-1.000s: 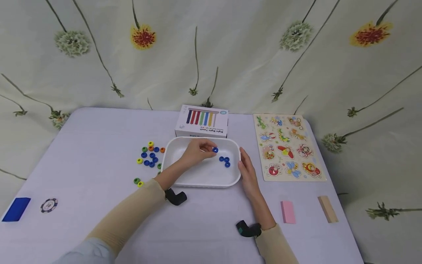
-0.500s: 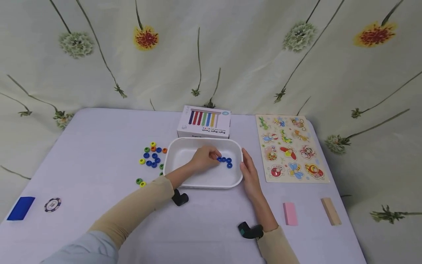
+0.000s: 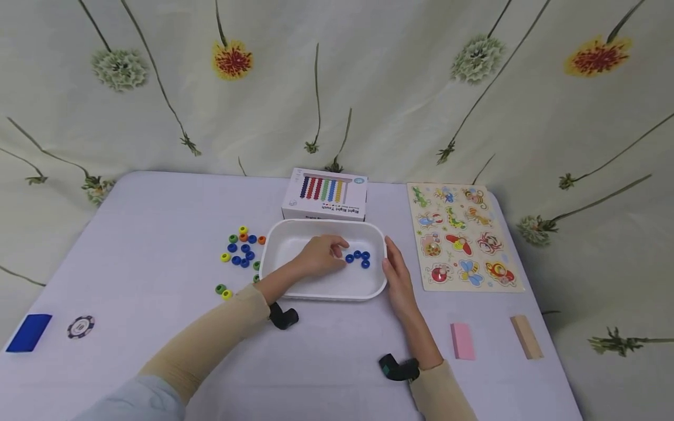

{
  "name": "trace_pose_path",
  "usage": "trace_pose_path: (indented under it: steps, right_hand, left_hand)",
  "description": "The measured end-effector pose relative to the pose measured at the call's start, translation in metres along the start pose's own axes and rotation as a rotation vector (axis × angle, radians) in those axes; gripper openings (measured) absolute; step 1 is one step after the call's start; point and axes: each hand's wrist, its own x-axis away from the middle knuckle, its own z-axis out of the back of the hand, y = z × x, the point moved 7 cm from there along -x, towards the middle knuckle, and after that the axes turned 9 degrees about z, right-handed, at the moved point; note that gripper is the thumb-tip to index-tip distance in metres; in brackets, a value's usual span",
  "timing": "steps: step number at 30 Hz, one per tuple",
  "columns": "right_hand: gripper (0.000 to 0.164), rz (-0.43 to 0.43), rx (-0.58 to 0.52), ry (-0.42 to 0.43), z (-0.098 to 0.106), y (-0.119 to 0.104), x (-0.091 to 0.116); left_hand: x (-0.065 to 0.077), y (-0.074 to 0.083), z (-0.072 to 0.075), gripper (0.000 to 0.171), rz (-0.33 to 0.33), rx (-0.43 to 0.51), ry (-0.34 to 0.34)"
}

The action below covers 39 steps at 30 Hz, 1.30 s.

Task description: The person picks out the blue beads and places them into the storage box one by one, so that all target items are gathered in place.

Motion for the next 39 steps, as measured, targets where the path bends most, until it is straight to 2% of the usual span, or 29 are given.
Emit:
trace_pose_path:
  steps: [3, 6, 8, 11, 14, 16, 18, 20, 21, 27, 31, 39]
  right_hand:
    - [0.045, 0.005, -0.005, -0.001, 0.000, 0.005, -0.001]
    - [0.045, 0.003, 0.001, -0.004, 0.001, 0.014, -0.002]
    - [0.045, 0.009, 0.006, -0.003, 0.003, 0.020, -0.002]
    - [0.045, 0.017, 0.016, 0.001, 0.006, 0.024, -0.002]
    - [0.045, 0.025, 0.015, 0.008, 0.008, 0.026, -0.002]
    - [0.045, 0.025, 0.014, 0.010, 0.009, 0.026, -0.002]
    - [0.044, 0.019, 0.012, 0.012, 0.009, 0.025, -0.002]
    - [0.043, 0.010, 0.007, 0.010, 0.008, 0.025, -0.002]
    - [0.043, 0.008, 0.008, 0.007, 0.008, 0.023, -0.002]
    - [0.045, 0.007, 0.030, 0.003, 0.003, 0.006, 0.000]
    - [0.045, 0.002, 0.040, 0.004, 0.001, 0.001, 0.001]
    - [0.044, 0.010, 0.024, 0.000, 0.004, 0.014, -0.002]
  left_hand:
    - [0.016, 0.001, 0.020, 0.040, -0.079, 0.010, 0.054]
    - [0.044, -0.006, 0.054, 0.037, -0.167, 0.112, 0.163]
    - [0.064, -0.020, 0.080, 0.035, -0.204, 0.193, 0.261]
    - [0.087, -0.063, 0.117, 0.032, -0.197, 0.306, 0.446]
    - [0.091, -0.124, 0.132, 0.033, -0.161, 0.397, 0.567]
    - [0.089, -0.158, 0.133, 0.034, -0.096, 0.417, 0.592]
    - [0.089, -0.179, 0.128, 0.037, -0.034, 0.424, 0.573]
    - [0.093, -0.188, 0.123, 0.038, 0.036, 0.405, 0.562]
    - [0.095, -0.191, 0.121, 0.039, 0.049, 0.402, 0.555]
    - [0.096, -0.201, 0.111, 0.036, 0.041, 0.356, 0.563]
    - [0.093, -0.204, 0.107, 0.035, 0.067, 0.283, 0.564]
    - [0.096, -0.195, 0.105, 0.030, 0.076, 0.178, 0.558]
